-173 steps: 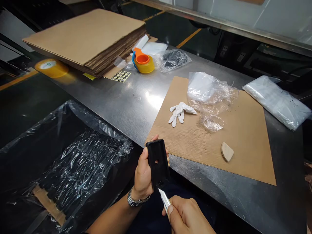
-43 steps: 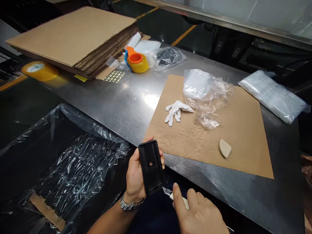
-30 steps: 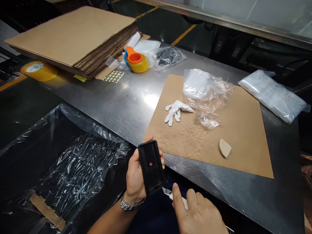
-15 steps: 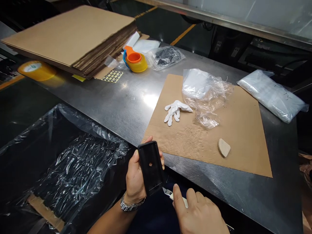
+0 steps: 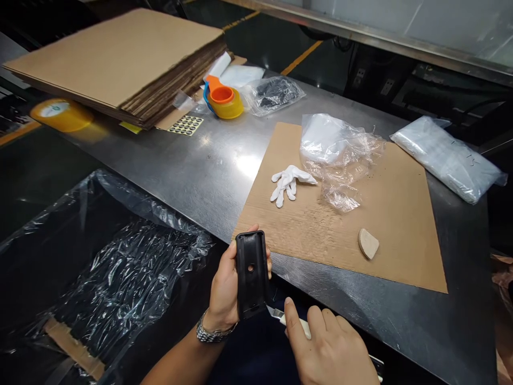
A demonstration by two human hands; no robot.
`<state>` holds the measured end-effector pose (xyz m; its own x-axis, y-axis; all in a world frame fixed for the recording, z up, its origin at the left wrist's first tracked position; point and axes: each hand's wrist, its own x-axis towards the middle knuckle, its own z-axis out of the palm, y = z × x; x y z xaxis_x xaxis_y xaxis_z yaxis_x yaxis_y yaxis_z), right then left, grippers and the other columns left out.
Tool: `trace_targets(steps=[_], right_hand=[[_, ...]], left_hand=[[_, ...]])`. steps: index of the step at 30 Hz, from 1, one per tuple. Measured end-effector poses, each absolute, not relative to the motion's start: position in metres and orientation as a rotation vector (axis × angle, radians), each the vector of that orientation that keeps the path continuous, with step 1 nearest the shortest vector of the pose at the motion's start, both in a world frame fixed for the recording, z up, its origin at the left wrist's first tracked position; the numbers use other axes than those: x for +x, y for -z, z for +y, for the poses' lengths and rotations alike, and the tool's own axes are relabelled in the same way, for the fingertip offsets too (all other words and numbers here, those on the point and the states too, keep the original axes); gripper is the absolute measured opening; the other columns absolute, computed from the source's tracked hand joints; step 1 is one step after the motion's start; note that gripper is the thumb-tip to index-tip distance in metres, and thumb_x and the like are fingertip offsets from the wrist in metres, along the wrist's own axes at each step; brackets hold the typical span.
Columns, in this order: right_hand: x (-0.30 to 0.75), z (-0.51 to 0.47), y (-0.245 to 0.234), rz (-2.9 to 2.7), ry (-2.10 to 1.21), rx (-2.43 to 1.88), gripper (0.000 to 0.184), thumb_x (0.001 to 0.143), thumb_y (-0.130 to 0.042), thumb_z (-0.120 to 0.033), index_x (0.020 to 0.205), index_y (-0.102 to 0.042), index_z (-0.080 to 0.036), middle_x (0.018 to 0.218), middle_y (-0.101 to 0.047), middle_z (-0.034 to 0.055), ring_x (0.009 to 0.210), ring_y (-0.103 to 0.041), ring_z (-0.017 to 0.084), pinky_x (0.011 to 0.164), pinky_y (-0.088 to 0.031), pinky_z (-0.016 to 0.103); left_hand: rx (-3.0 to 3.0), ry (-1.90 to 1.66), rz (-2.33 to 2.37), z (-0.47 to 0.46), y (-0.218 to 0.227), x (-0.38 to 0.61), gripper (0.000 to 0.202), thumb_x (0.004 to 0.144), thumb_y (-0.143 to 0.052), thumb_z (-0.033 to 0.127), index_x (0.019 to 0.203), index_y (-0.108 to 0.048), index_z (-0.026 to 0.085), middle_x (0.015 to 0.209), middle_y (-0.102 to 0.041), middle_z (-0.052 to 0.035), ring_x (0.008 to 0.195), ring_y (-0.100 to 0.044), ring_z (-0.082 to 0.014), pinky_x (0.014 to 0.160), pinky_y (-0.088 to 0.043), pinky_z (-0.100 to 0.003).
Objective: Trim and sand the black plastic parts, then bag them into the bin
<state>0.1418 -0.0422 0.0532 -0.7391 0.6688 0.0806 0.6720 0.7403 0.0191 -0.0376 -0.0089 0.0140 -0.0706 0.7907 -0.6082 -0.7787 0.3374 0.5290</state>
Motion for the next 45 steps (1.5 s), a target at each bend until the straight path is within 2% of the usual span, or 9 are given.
trace_targets(steps=[5, 10, 19, 29, 35, 38, 40, 43, 45], right_hand=[[0.141, -0.035, -0.055, -2.763, -0.028, -1.153, 0.028, 0.092, -0.026, -0.015, 0.093, -0.054, -0.015, 0.048, -0.049, -0.0042, 0.036, -0.048, 0.01, 0.04, -0.028, 0.025], [0.136, -0.036, -0.052, -2.823, -0.16, -1.17, 0.023, 0.088, -0.029, -0.016, 0.072, -0.044, -0.021, 0.046, -0.049, -0.0051, 0.031, -0.045, 0.011, 0.038, -0.021, 0.026], [0.136, -0.037, -0.05, -2.872, -0.163, -1.187, 0.013, 0.076, -0.036, -0.01, 0.074, -0.041, -0.022, 0.043, -0.049, -0.0055, 0.03, -0.047, 0.012, 0.038, -0.017, 0.027], [0.132, -0.036, -0.05, -2.978, -0.102, -1.18, 0.022, 0.06, -0.042, -0.006, 0.076, -0.04, -0.02, 0.041, -0.05, -0.0055, 0.026, -0.047, 0.013, 0.04, -0.008, 0.028], [0.134, -0.04, -0.042, -2.984, -0.217, -1.259, 0.016, 0.068, -0.041, -0.006, 0.075, -0.043, -0.02, 0.043, -0.053, -0.0036, 0.027, -0.05, 0.015, 0.041, -0.005, 0.028], [0.135, -0.036, -0.039, -2.92, -0.611, -1.425, 0.017, 0.085, -0.037, -0.014, 0.07, -0.044, -0.02, 0.047, -0.056, -0.0024, 0.034, -0.053, 0.014, 0.04, -0.01, 0.026], [0.136, -0.032, -0.036, -2.677, -1.217, -1.526, 0.03, 0.094, -0.03, -0.026, 0.069, -0.046, -0.019, 0.05, -0.054, -0.0027, 0.041, -0.052, 0.011, 0.041, -0.02, 0.022], [0.138, -0.027, -0.032, -1.877, -2.24, -1.477, 0.041, 0.094, -0.024, -0.047, 0.079, -0.051, -0.02, 0.045, -0.043, -0.0073, 0.034, -0.036, 0.006, 0.037, -0.025, 0.017], [0.14, -0.025, -0.028, -1.432, -2.513, -1.4, 0.045, 0.092, -0.026, -0.054, 0.084, -0.052, -0.018, 0.041, -0.037, -0.0099, 0.03, -0.024, 0.005, 0.032, -0.02, 0.016]], left_hand=[[0.005, -1.216, 1.008, -0.006, -0.015, -0.04, 0.05, 0.088, -0.036, 0.044, 0.133, -0.038, 0.023, 0.069, -0.059, -0.0027, 0.052, -0.054, -0.0124, 0.048, -0.047, -0.025], [0.027, -1.158, 1.025, -0.006, -0.014, -0.04, 0.05, 0.088, -0.037, 0.045, 0.133, -0.039, 0.024, 0.071, -0.059, -0.0034, 0.054, -0.055, -0.0132, 0.049, -0.048, -0.025], [0.048, -1.126, 1.031, -0.006, -0.013, -0.04, 0.051, 0.088, -0.037, 0.047, 0.132, -0.041, 0.023, 0.072, -0.06, -0.0039, 0.054, -0.054, -0.012, 0.049, -0.048, -0.024], [0.133, -1.185, 1.07, -0.008, -0.012, -0.038, 0.053, 0.086, -0.042, 0.047, 0.133, -0.04, 0.023, 0.072, -0.06, -0.0028, 0.054, -0.055, -0.0129, 0.049, -0.049, -0.025], [0.189, -1.21, 1.113, -0.009, -0.01, -0.038, 0.053, 0.086, -0.042, 0.047, 0.133, -0.041, 0.023, 0.072, -0.061, -0.0031, 0.055, -0.056, -0.0135, 0.049, -0.048, -0.025], [0.165, -1.224, 1.088, -0.009, -0.009, -0.038, 0.053, 0.086, -0.041, 0.046, 0.133, -0.04, 0.022, 0.074, -0.062, -0.0039, 0.056, -0.056, -0.0137, 0.051, -0.049, -0.026], [0.131, -1.24, 1.053, -0.008, -0.008, -0.039, 0.052, 0.087, -0.039, 0.046, 0.134, -0.039, 0.023, 0.073, -0.061, -0.0037, 0.056, -0.056, -0.0132, 0.051, -0.048, -0.025], [0.092, -1.269, 1.002, -0.005, -0.008, -0.041, 0.051, 0.088, -0.038, 0.046, 0.133, -0.039, 0.024, 0.072, -0.061, -0.0031, 0.055, -0.055, -0.0127, 0.051, -0.047, -0.025], [0.058, -1.272, 0.966, -0.004, -0.007, -0.042, 0.049, 0.088, -0.037, 0.045, 0.133, -0.039, 0.025, 0.072, -0.061, -0.0028, 0.054, -0.055, -0.0126, 0.05, -0.047, -0.024]])
